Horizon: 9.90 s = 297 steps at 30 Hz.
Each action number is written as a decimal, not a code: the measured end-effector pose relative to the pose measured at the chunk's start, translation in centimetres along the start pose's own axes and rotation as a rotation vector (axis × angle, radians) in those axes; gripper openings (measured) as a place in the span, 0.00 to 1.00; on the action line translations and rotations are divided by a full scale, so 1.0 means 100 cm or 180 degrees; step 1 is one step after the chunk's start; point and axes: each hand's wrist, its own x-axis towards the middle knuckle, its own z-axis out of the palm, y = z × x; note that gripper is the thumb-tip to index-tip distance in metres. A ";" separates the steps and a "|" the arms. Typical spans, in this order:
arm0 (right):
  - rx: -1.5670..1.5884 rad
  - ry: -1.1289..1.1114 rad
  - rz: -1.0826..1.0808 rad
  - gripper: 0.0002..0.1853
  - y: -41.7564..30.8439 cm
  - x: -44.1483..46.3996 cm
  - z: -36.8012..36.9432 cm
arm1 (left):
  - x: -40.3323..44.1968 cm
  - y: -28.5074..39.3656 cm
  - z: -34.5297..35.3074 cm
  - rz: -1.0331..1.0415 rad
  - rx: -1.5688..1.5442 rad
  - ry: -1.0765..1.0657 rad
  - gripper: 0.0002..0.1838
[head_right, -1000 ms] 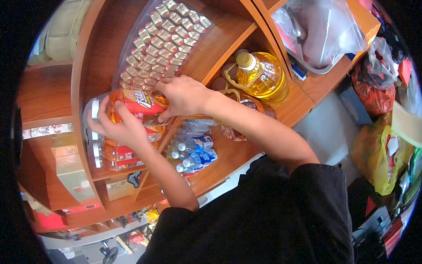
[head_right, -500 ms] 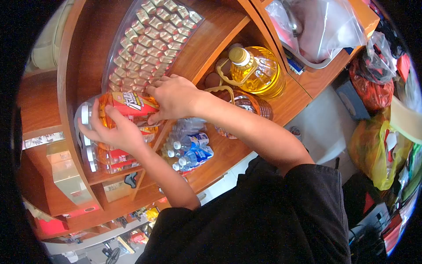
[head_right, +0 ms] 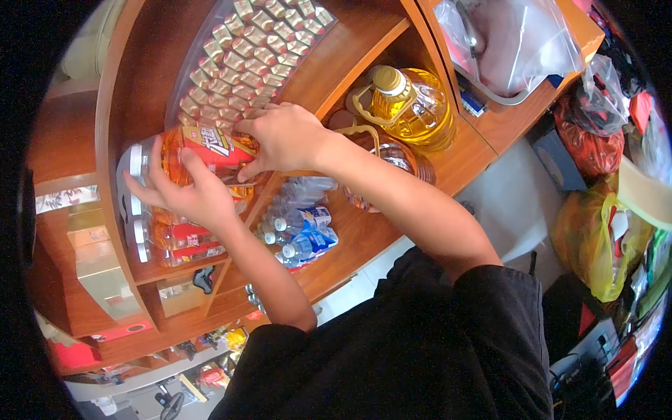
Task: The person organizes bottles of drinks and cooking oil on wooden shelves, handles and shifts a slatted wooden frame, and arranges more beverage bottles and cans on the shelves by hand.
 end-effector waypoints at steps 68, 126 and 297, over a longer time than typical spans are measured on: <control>-0.0940 0.1343 -0.0161 0.27 -0.043 -0.086 0.101 | -0.365 -0.221 -0.070 -0.2582 -0.0620 -0.0830 0.10; -0.0231 -0.0834 0.2146 0.51 0.095 -0.287 0.262 | -0.376 -0.066 0.005 -0.2788 -0.1883 -0.0632 0.12; 0.0688 -0.1883 0.0613 0.27 0.040 -0.202 0.182 | -0.550 -0.044 -0.010 -0.4231 -0.1064 -0.1500 0.40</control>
